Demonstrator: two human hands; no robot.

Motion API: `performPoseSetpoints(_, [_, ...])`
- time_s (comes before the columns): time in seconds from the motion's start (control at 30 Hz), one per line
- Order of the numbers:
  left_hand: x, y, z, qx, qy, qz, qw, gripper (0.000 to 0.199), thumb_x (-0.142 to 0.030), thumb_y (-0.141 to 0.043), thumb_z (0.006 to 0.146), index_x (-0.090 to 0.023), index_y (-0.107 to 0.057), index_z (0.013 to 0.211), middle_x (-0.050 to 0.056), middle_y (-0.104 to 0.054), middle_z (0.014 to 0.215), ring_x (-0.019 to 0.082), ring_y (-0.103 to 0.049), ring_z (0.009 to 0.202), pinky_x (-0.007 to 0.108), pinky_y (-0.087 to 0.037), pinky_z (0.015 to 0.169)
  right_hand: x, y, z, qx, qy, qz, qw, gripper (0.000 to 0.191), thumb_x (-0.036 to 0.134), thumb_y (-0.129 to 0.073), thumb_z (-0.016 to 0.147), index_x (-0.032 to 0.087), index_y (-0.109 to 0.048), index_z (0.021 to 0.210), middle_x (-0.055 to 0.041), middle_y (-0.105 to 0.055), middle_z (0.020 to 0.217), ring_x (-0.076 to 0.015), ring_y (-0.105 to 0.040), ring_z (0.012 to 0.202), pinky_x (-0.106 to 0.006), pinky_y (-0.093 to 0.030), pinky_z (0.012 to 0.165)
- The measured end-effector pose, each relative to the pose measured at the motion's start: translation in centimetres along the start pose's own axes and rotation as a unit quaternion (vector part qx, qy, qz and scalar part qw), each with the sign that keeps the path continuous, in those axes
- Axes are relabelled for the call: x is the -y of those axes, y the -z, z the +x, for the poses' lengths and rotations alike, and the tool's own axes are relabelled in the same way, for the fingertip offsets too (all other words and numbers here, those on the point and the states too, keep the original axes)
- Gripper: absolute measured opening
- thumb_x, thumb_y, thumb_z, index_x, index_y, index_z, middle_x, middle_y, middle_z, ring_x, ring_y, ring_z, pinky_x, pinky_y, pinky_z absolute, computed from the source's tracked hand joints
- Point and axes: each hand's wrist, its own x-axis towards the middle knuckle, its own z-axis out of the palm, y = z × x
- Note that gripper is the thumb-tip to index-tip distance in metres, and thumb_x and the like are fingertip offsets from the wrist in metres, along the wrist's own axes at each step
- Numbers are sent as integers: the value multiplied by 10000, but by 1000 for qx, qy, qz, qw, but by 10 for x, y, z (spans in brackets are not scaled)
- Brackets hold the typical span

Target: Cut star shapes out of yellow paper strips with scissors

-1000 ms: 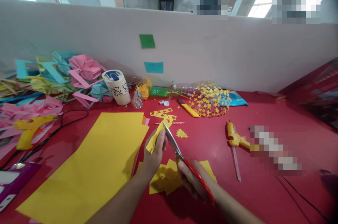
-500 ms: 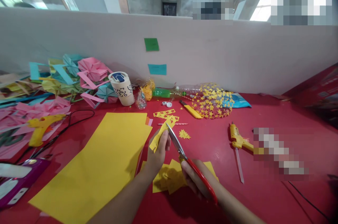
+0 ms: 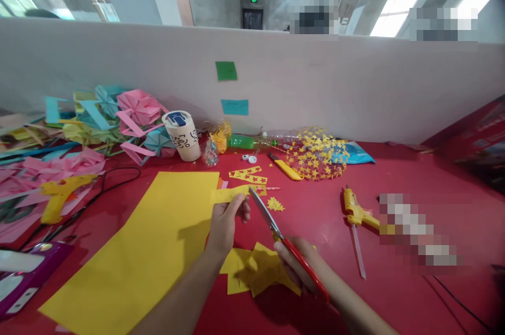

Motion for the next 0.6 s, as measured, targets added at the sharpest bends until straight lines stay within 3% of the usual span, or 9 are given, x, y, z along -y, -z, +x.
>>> performPoseSetpoints(0.27, [-1,7,7,7,-7,-16,1000,229,-283,-613,791,-123,-652,632,25,-632,571,114,-551,506,233,-429,500,5,4,-3,24,20,-2,1000,530,704,-519,784,214,-378,640,84,-379,393,-58,-343,299,-157,-277,298])
performPoseSetpoints(0.43, [-5,8,10,-12,-10,-15,1000,191,-252,-596,777,-129,-649,642,16,-627,557,126,-570,524,232,-411,494,0,9,-3,45,53,-68,995,509,668,-509,820,199,-405,653,57,-405,448,-75,-404,357,-168,-293,338])
performPoseSetpoints(0.6, [-8,8,11,1,5,7,1000,198,-253,-604,767,-121,-658,630,33,-641,558,147,-605,578,235,-430,521,-3,9,-3,29,50,-68,996,525,685,-472,834,195,-399,661,55,-408,480,-65,-394,383,-159,-280,349])
